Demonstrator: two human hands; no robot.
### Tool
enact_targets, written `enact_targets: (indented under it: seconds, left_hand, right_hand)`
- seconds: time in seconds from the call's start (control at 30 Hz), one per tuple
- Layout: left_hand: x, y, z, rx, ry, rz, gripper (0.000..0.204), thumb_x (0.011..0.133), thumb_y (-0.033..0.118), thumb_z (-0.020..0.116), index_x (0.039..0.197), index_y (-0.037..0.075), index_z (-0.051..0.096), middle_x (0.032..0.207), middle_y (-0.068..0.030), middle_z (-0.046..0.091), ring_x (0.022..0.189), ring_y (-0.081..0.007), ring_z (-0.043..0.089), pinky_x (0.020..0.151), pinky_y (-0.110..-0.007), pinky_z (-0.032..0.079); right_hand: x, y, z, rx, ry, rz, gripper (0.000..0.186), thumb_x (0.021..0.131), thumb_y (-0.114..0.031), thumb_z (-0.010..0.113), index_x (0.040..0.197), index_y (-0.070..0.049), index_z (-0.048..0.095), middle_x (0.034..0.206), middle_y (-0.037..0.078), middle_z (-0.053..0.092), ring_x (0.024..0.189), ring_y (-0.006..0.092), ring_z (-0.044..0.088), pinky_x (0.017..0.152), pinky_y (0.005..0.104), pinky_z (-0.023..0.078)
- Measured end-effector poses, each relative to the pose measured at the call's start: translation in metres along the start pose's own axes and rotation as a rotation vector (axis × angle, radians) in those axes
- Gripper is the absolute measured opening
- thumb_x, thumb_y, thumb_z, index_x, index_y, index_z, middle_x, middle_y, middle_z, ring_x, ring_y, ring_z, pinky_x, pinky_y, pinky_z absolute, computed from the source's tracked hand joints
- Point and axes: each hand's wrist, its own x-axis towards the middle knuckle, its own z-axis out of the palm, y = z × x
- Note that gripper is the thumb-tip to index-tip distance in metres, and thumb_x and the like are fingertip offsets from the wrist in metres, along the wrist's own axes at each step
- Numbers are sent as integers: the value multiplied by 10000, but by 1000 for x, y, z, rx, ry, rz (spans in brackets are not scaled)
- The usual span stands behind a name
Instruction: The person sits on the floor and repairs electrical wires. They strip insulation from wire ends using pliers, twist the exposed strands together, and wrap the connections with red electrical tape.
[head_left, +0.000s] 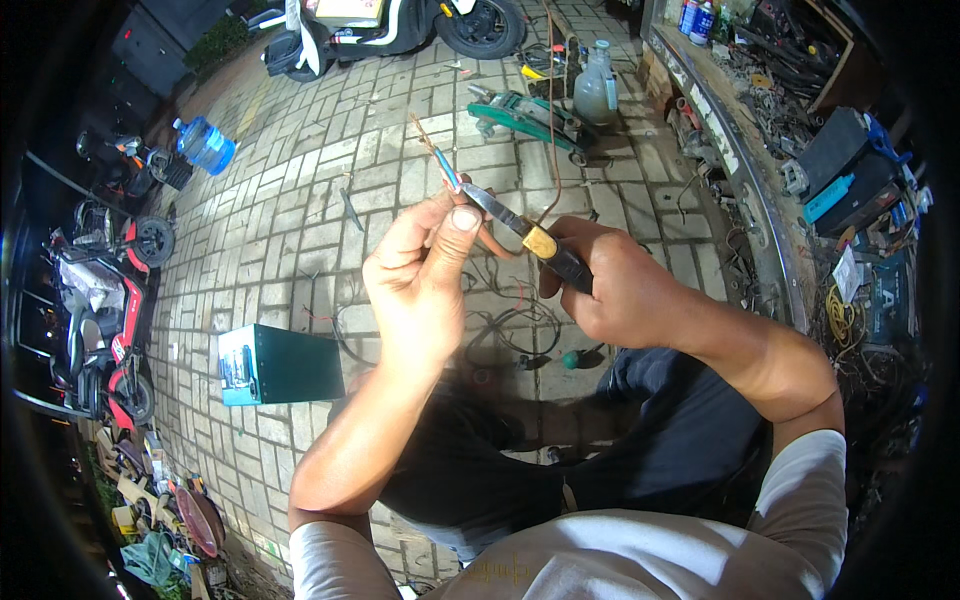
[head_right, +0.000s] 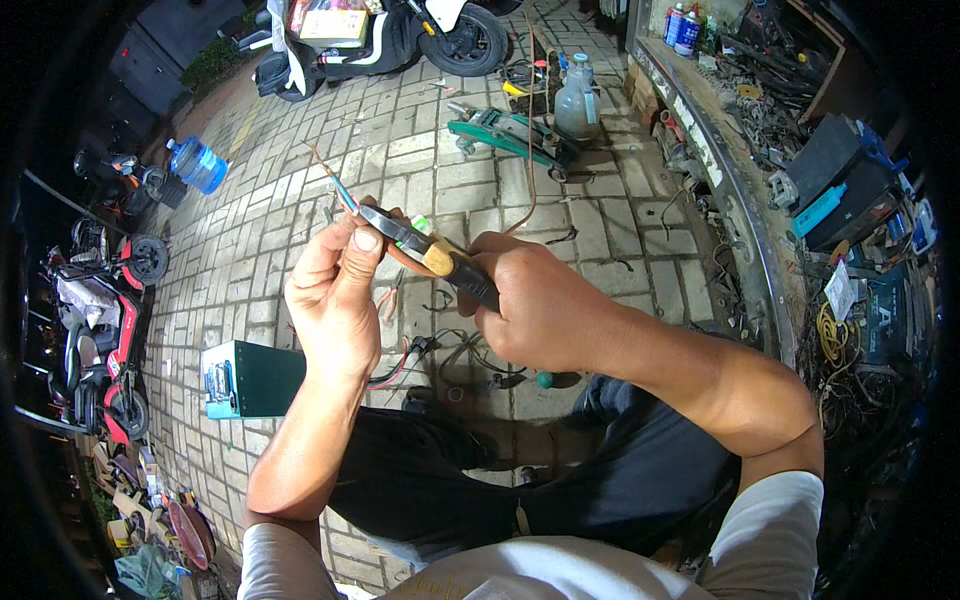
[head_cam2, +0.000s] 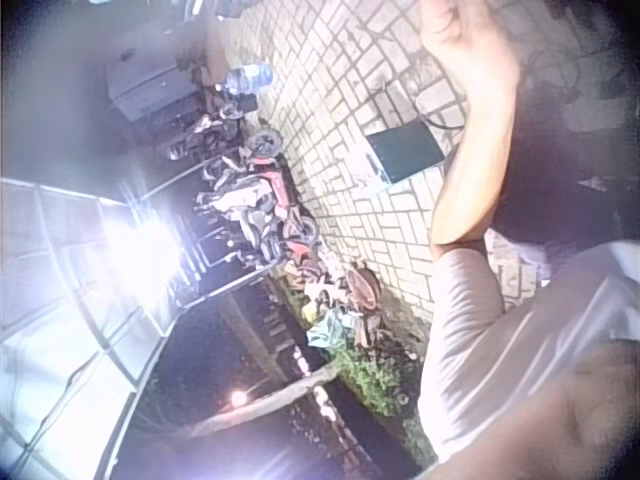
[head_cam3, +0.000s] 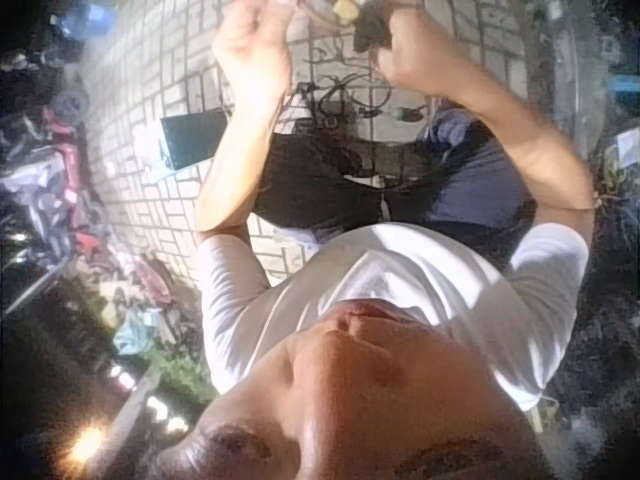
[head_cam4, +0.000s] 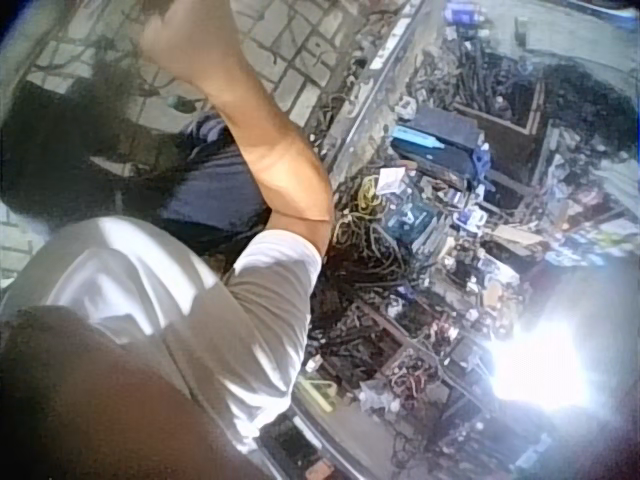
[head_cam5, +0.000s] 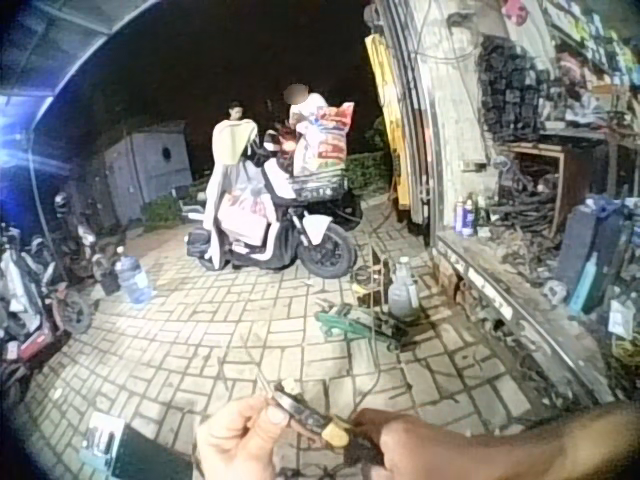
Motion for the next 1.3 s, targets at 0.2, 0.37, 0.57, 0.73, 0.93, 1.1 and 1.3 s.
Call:
enact_targets:
  seconds: [0.2, 0.37, 0.57, 0.73, 0.93, 1.1, 1.3]
  left_hand:
    - [1, -1, 0, -17, -30, 0, 236, 887, 105, 630, 1079, -31, 614, 1007, -143, 666, 937, -181, 624, 921, -342, 456]
    - [1, -2, 0, -3, -32, 13, 239, 889, 105, 627, 1083, -33, 611, 1002, -140, 666, 929, -179, 625, 917, -338, 457]
    - [2, 2, 2, 68, -51, 46, 232, 906, 102, 607, 1082, -49, 605, 954, -114, 662, 876, -144, 610, 838, -293, 474]
    - [0, 2, 4, 176, -55, 64, 221, 929, 101, 575, 1079, -60, 601, 885, -81, 652, 797, -102, 583, 707, -234, 481]
    - [1, 6, 5, 254, -152, 20, 268, 962, 138, 518, 1146, -52, 564, 833, -33, 606, 694, -78, 527, 657, -204, 437]
    - [1, 1, 5, 214, -108, -12, 261, 965, 136, 513, 1147, -41, 574, 851, -24, 614, 671, -58, 462, 626, -191, 397]
    - [0, 6, 11, 266, -65, 62, 230, 961, 103, 512, 1112, -46, 601, 844, -38, 633, 802, -87, 580, 730, -228, 485]
  right_hand:
    - [-1, -2, 0, -19, 26, -24, 70, 719, -10, 550, 729, 42, 596, 813, 181, 567, 732, 358, 580, 673, 410, 461]
    - [-3, -8, -3, -97, 61, -33, 89, 714, -27, 556, 691, 57, 537, 689, 202, 537, 653, 379, 542, 615, 426, 425]
    - [-5, -17, -10, -76, -15, 132, 105, 717, -55, 536, 726, 48, 554, 673, 224, 556, 636, 399, 559, 603, 441, 441]
    - [-7, -13, -10, -86, -21, 58, 144, 721, -61, 518, 788, 43, 592, 666, 219, 572, 667, 395, 592, 633, 437, 461]
    - [-9, -9, -14, -25, -103, 115, 130, 738, -76, 530, 770, 38, 582, 593, 175, 561, 545, 342, 544, 553, 416, 425]
    - [-10, -7, -18, 26, -225, 193, 142, 744, -89, 539, 730, 51, 555, 556, 164, 527, 489, 275, 503, 505, 401, 388]
    - [-12, -2, -8, 23, -71, 93, 167, 738, -89, 546, 682, 67, 527, 531, 197, 504, 507, 331, 539, 517, 425, 399]
